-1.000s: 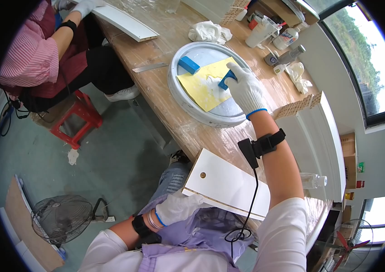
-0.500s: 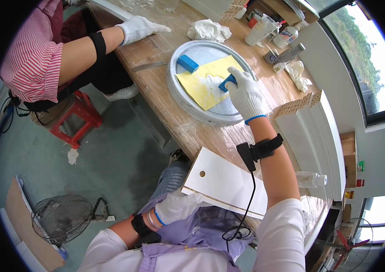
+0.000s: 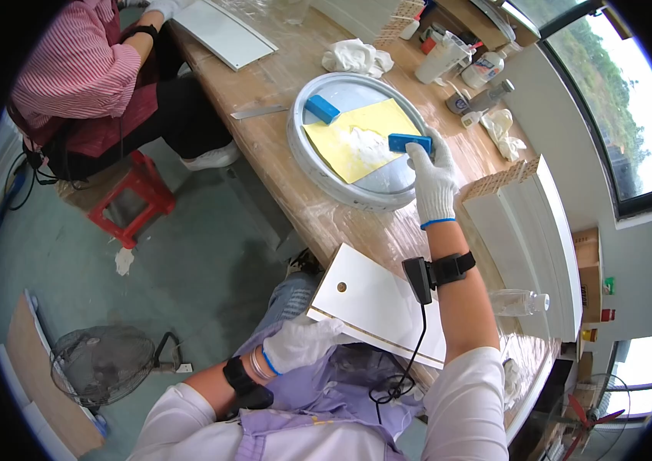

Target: Cleaning, scraping, and prepping white furniture panels at a workbench in a factory.

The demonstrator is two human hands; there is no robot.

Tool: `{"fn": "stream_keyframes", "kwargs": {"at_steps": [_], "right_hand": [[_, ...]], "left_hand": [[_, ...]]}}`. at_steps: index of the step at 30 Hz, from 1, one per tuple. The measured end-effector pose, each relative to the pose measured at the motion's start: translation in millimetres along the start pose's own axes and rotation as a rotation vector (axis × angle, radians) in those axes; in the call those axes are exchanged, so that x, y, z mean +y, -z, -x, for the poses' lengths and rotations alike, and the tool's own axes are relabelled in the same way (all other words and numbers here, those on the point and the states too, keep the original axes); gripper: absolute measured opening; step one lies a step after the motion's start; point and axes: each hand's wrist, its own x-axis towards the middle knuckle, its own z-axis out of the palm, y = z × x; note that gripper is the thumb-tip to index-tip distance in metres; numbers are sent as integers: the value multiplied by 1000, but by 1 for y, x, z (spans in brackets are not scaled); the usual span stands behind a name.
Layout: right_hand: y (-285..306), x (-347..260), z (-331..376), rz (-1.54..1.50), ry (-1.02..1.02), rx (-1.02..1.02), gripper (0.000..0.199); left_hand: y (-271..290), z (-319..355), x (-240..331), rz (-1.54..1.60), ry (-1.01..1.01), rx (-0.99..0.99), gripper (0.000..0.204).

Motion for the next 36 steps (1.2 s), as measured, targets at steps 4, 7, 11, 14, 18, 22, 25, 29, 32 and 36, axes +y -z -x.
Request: {"fn": "stream_keyframes", "kwargs": {"at_steps": [4,7,11,14,18,22,25,29,32,36], "right_hand": [[0,-19,-3,444,226,-91,54],[-11,-31,0,679,264,-226,51],[-16,-23,-3,826,354,-253,46],[-15,-15,6,757,313,-207,47],[-8,-4,18,500,229,-82,49],[3,-5,25,-226,2,113,43],[16,-19,41,-922,-513,-239,21],[22,-38,73,-1099,-675,-496,33],[26,-53,90,-949,-537,-528,38],[16,-108,132,-122,-78,-629,40]], "left_hand": [[-19,3,11,56,-12,-12,40],[-20,0,10,77,-22,-60,36],[-12,4,7,144,45,-40,35],[-9,4,7,-335,-20,30,35],[4,1,-4,-28,9,12,35],[-13,2,6,-34,-44,-50,37],[-15,3,4,8,-44,-78,39],[-14,1,1,30,-58,-97,45],[-7,-2,-2,0,-47,-98,47],[-9,-3,2,4,-95,-119,48]]}}
